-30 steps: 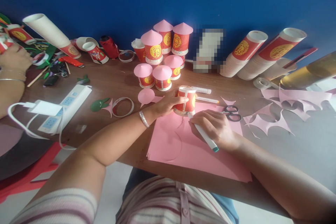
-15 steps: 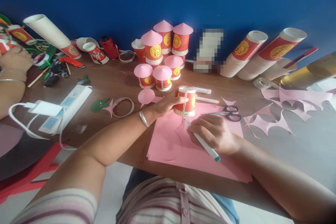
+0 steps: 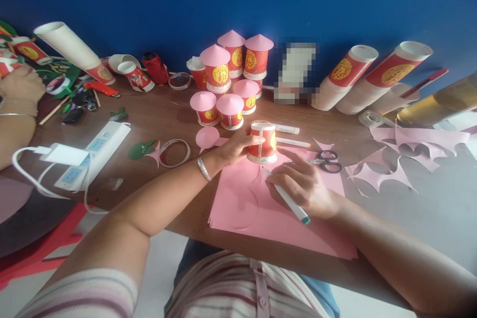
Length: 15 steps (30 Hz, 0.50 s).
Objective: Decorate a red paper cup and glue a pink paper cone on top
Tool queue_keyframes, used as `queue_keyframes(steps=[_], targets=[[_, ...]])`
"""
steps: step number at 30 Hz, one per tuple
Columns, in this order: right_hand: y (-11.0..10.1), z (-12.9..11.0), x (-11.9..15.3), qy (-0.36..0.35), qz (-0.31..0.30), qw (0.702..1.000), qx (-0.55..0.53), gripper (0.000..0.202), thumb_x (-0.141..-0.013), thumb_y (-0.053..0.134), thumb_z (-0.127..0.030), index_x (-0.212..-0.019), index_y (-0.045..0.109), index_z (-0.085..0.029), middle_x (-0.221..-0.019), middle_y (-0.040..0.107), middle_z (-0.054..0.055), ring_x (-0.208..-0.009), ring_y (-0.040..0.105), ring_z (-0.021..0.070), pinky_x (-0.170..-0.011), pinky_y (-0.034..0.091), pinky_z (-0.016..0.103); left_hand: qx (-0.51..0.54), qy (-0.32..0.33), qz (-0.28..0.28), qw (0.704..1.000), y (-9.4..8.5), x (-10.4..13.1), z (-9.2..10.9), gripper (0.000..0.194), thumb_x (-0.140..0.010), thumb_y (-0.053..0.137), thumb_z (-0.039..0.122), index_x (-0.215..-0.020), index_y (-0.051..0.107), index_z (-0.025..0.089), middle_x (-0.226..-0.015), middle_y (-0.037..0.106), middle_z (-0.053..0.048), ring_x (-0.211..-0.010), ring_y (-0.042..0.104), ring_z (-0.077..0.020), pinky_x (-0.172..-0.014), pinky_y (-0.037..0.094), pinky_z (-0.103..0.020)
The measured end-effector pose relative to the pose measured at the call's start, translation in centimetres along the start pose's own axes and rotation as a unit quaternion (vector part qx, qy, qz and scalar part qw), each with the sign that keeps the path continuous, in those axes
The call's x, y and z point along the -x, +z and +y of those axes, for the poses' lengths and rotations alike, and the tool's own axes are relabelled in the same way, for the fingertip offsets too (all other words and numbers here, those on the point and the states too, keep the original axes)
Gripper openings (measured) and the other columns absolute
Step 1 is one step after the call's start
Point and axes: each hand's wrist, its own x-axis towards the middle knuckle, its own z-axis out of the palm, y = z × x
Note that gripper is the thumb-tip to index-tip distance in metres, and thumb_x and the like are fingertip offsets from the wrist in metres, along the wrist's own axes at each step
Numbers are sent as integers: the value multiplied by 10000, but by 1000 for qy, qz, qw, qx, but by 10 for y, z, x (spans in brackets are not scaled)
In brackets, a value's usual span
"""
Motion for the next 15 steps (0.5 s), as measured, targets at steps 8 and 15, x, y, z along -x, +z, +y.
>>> queue_keyframes(steps=[8,15], targets=[[-2,-2,-3,8,-1,999,-46,197,-962,623,-33,-1021,602,-220,-758,673,-46,-640,632,126,-1040,662,491,86,-38,3,996,-4,-3,-9,315,-868,728,367,-1126,692,191,-1000,701,-75,-933,675,-232,-827,566,-375],[2,-3,-2,-19,-19,997,-74,142,-984,620,-62,-1014,636,-199,-772,662,-36,-663,630,137,-1121,621,543,52,-34,7,998,2,-2,-6,334,-870,816,451,-1007,648,197,-904,631,-18,-830,616,-167,-780,533,-317]])
